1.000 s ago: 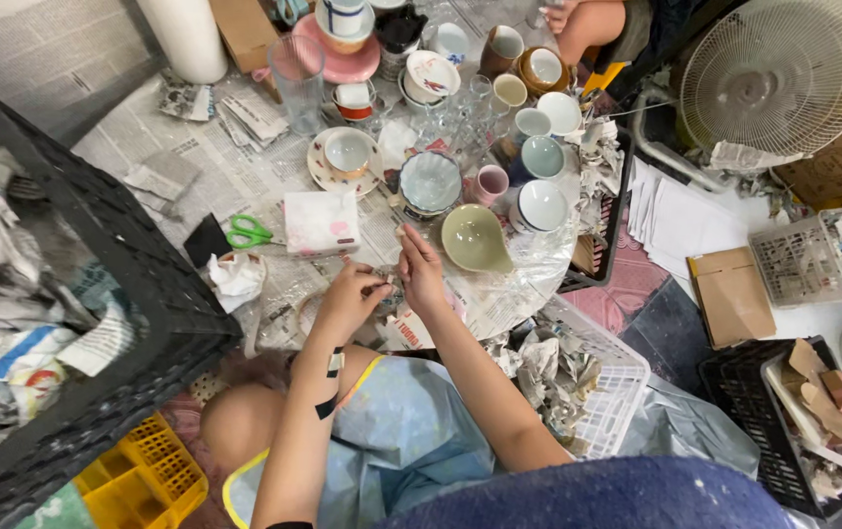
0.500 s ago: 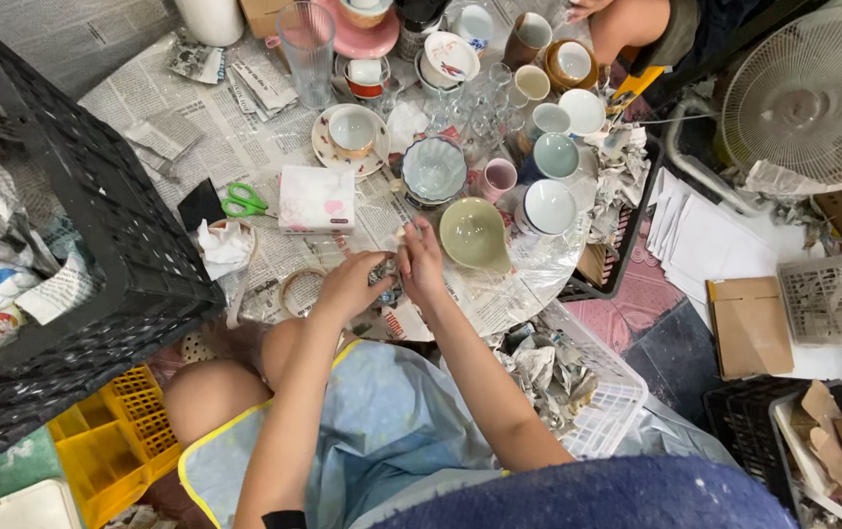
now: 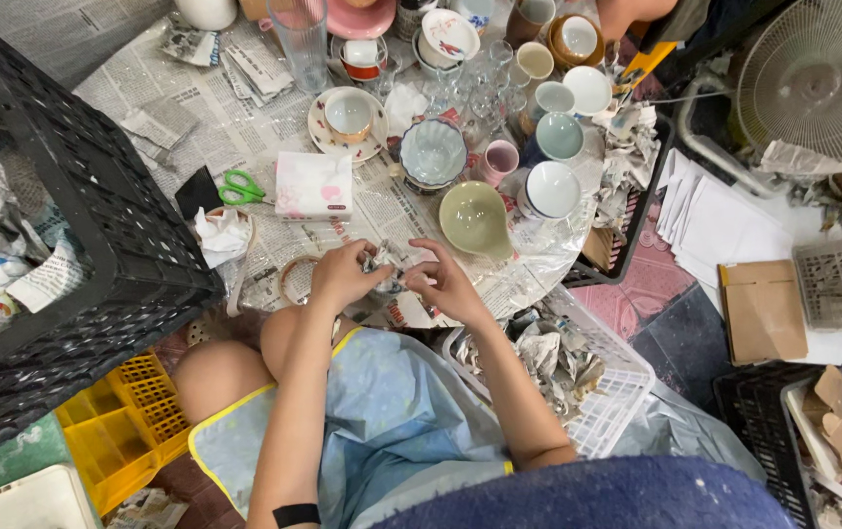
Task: The person wraps small ceramic bowls and cups with newspaper and secures them with tape. The person handles each item individually, folding the paper around the object and applying tape to hold it in place.
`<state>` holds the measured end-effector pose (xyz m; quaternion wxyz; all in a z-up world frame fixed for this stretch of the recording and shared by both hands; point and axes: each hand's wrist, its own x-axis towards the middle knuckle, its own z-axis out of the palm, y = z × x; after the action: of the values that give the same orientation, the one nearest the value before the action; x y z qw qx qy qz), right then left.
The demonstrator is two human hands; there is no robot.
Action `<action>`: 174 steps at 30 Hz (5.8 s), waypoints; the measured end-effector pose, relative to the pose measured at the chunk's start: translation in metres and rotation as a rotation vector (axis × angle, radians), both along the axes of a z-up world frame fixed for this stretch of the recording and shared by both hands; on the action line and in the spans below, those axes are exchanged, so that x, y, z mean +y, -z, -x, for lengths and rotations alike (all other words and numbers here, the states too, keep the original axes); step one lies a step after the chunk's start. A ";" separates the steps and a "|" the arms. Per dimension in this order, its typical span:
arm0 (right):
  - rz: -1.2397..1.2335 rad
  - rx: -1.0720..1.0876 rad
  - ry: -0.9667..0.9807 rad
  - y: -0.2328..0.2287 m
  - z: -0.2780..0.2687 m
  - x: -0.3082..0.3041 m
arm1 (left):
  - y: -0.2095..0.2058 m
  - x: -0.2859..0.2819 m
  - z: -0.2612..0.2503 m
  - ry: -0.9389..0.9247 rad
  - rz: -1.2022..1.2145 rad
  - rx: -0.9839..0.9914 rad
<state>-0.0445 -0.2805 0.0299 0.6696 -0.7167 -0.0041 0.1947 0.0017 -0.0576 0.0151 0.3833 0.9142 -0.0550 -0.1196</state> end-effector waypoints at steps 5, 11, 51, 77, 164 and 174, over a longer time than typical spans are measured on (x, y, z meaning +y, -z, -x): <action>0.066 -0.165 -0.163 -0.009 -0.006 0.008 | 0.007 0.001 0.001 0.007 0.015 0.010; 0.322 -0.234 -0.023 0.000 -0.011 0.027 | 0.026 0.003 -0.008 0.005 0.061 0.009; 0.462 -1.021 0.242 0.043 0.025 0.037 | 0.000 0.012 0.002 0.200 0.254 -0.020; 0.421 -0.765 0.284 0.062 0.024 0.030 | -0.011 0.003 0.026 0.329 0.009 -0.550; -0.504 -0.220 0.787 0.006 -0.272 -0.263 | -0.003 -0.124 -0.075 -0.140 0.704 -0.367; 0.118 -0.204 0.871 0.021 -0.431 -0.243 | -0.005 -0.137 -0.081 -0.321 0.603 -0.344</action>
<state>0.3863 -0.5236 0.0088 0.6434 -0.7041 0.2429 -0.1771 0.0829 -0.1945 0.0200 0.6341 0.7640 -0.0074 0.1188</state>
